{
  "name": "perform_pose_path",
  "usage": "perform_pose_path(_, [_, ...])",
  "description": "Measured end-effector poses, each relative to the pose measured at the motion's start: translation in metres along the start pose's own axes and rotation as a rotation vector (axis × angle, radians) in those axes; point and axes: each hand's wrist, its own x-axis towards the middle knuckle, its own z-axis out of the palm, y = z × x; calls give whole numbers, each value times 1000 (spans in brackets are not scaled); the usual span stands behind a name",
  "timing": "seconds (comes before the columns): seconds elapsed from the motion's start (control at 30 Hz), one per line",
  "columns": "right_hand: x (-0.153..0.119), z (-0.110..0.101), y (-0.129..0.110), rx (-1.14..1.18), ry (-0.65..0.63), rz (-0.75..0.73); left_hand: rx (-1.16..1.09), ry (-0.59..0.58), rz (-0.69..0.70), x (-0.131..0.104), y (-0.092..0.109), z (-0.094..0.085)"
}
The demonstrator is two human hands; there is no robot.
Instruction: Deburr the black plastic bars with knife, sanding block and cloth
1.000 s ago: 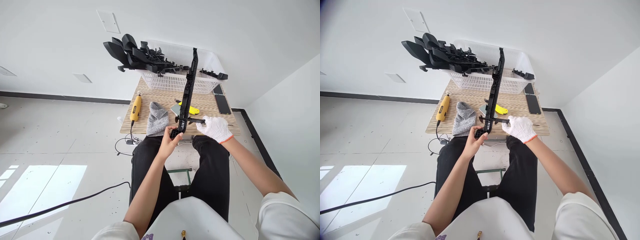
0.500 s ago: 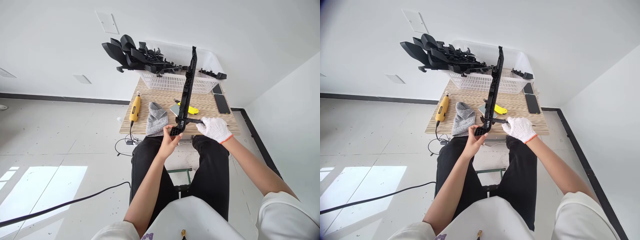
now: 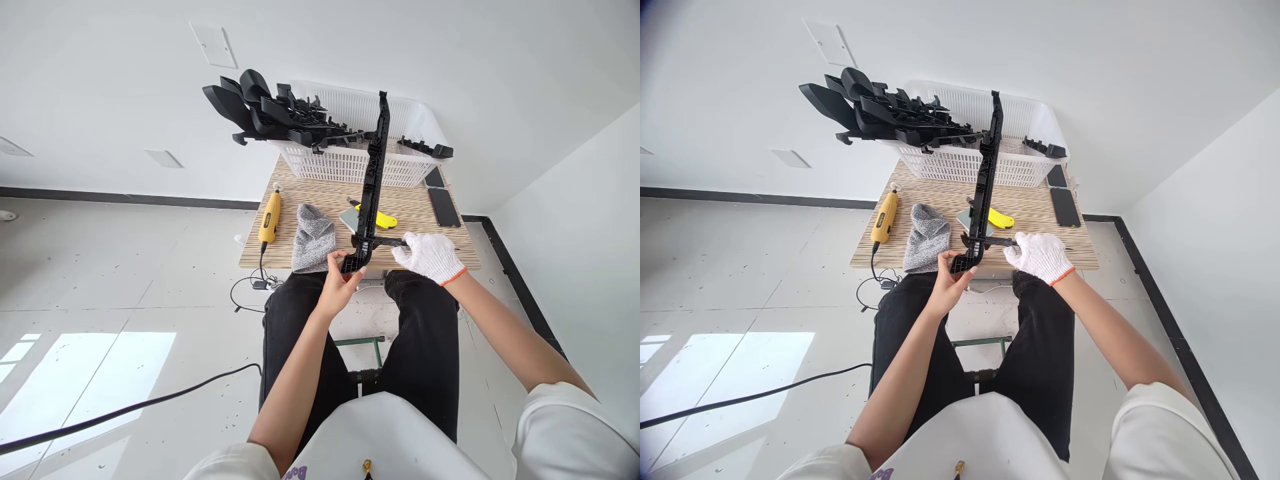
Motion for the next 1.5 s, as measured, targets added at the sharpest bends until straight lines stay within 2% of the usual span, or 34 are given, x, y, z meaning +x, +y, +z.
perform_pose_path(0.43, [2,3,-4,16,60,33,73,10,14,0,0,-1])
perform_pose_path(0.73, [2,-3,-4,-2,-36,12,65,19,18,0,0,-1])
perform_pose_path(1.17, [2,-2,-1,31,-43,29,84,8,-13,-1,3,-1])
perform_pose_path(1.4, [1,1,0,27,33,35,80,5,-7,0,0,0])
perform_pose_path(1.5, [1,3,0,32,26,35,75,22,-4,0,0,0])
